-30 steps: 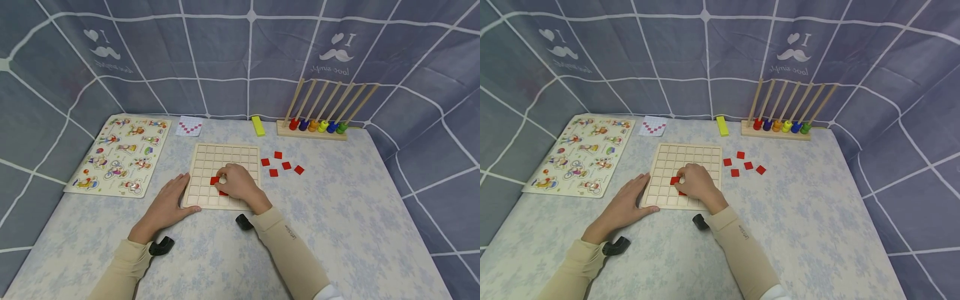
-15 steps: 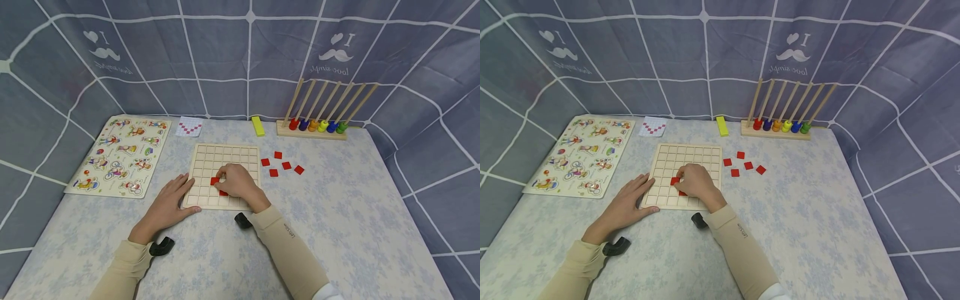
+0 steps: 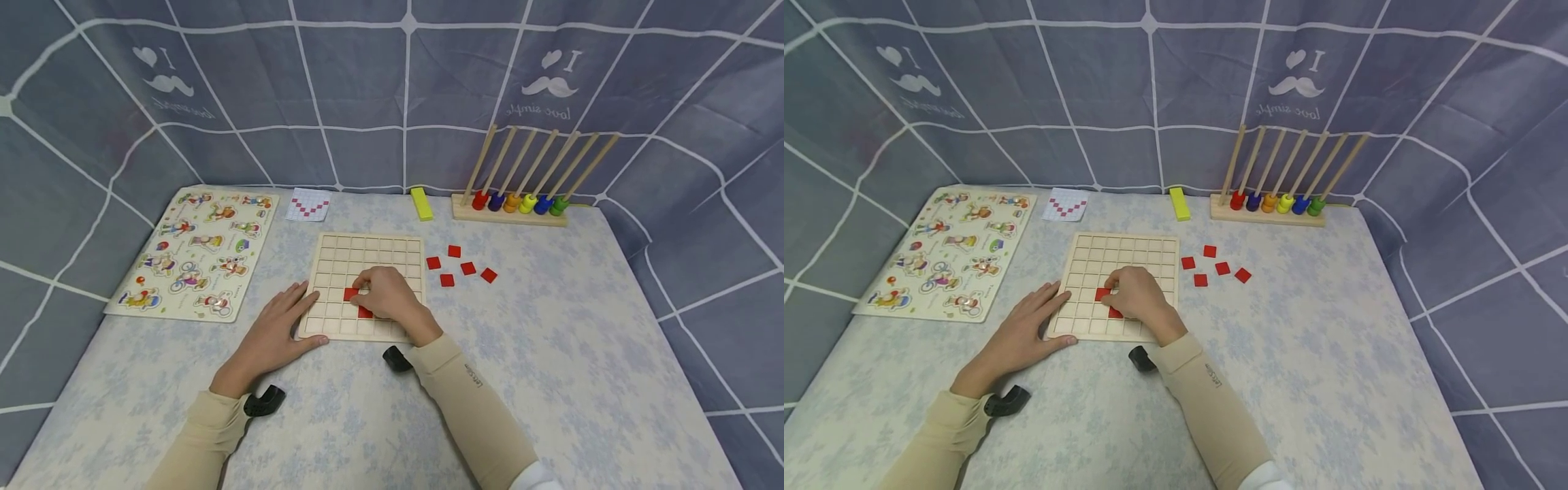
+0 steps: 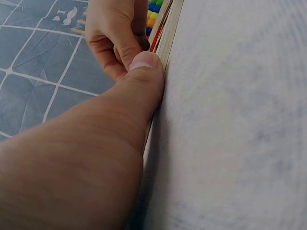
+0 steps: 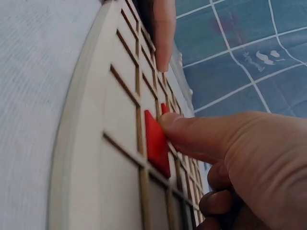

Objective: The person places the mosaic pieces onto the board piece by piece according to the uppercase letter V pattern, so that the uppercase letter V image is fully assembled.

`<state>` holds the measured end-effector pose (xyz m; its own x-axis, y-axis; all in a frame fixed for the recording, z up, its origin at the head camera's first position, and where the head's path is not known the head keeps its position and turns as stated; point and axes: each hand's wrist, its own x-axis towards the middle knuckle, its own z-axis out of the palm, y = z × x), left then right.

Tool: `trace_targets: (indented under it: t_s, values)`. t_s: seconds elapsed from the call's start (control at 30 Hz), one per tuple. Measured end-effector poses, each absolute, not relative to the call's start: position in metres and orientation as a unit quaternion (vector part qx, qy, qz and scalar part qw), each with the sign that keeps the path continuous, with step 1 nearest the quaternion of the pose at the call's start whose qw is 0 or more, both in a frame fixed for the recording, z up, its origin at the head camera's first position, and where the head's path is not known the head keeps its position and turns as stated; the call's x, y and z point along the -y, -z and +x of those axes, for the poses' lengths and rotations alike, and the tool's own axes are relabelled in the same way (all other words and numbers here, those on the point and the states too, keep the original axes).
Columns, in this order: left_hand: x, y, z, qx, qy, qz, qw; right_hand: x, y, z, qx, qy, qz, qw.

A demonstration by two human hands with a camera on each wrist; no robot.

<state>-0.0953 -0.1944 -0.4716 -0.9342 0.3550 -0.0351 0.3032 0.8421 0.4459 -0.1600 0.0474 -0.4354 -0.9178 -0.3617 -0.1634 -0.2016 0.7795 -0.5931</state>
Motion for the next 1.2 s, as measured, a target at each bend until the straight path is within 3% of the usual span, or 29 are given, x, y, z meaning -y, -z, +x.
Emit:
trace_targets:
  t_s: [0.4,0.63,0.87,1.2]
  values:
    - [0.195,0.474,-0.097,-0.957,-0.223,0.179,0.056,-0.086,0.449,-0.160,-0.902,0.382,-0.179,0.090]
    - [0.197,0.474,-0.096,-0.956,-0.227,0.177,0.047,-0.168,0.449,-0.165,-0.905,0.407,-0.114,0.033]
    - [0.197,0.476,-0.093,-0.957,-0.226,0.173,0.053,-0.249,0.467,-0.158,-0.924,0.382,0.009,0.005]
    - [0.196,0.474,-0.094,-0.957,-0.225,0.174,0.053,-0.283,0.475,-0.151,-0.935,0.349,0.061,-0.007]
